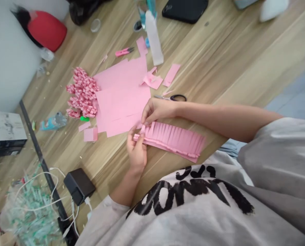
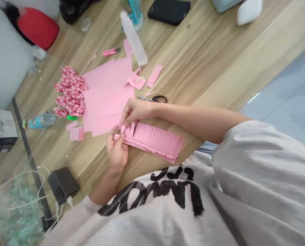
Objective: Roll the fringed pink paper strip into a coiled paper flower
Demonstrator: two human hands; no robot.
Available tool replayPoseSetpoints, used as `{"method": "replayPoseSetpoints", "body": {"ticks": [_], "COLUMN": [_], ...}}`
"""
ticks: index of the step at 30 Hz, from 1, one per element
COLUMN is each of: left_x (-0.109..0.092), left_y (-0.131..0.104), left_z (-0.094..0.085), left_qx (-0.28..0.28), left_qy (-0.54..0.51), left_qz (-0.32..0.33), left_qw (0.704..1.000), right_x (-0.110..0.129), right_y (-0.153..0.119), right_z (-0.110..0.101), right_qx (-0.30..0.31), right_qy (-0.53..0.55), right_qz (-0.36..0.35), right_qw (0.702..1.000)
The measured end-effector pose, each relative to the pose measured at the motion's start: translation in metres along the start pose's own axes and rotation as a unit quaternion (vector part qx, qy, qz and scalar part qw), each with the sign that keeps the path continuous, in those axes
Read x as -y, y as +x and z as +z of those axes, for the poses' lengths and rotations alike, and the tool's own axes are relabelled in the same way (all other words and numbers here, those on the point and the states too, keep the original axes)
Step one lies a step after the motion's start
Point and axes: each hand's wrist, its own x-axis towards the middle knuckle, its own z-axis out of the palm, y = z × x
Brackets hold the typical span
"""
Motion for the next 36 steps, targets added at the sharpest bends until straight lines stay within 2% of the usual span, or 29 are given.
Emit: {"method": "replayPoseSetpoints", "body": {"ticks": [2,5,12,16,21,28,32,36], "left_x": [0.003,0.007,0.013,0.013,0.014,0.009,0.007,0.004], "left_y": [0.008,0.016,0.019,0.024,0.026,0.025,0.040,0.042], "left_z": [-0.001,-0.001,0.008,0.016,0.022,0.033,0.040,0.042], "left_qx": [-0.029,-0.072,-0.142,-0.185,-0.173,-0.199,-0.173,-0.184], "left_qy": [0.003,0.018,0.117,0.171,0.182,0.196,0.222,0.203], "left_qz": [0.041,0.105,0.170,0.192,0.177,0.183,0.183,0.179], "left_qw": [0.999,0.992,0.968,0.949,0.951,0.943,0.942,0.945], "right_x": [-0.002,-0.003,0.002,0.002,-0.002,0.000,-0.006,-0.003], "right_y": [0.005,0.010,-0.004,-0.016,-0.016,-0.020,-0.020,-0.020], "right_z": [0.008,0.017,0.015,0.012,0.013,0.013,0.008,0.007], "right_qx": [-0.053,-0.090,-0.104,-0.084,-0.083,-0.069,-0.130,-0.113], "right_qy": [0.042,0.043,0.047,0.069,0.080,0.083,0.045,0.057], "right_qz": [-0.032,-0.047,-0.065,-0.063,-0.043,-0.050,-0.055,-0.041], "right_qw": [0.997,0.994,0.991,0.992,0.992,0.993,0.989,0.991]}}
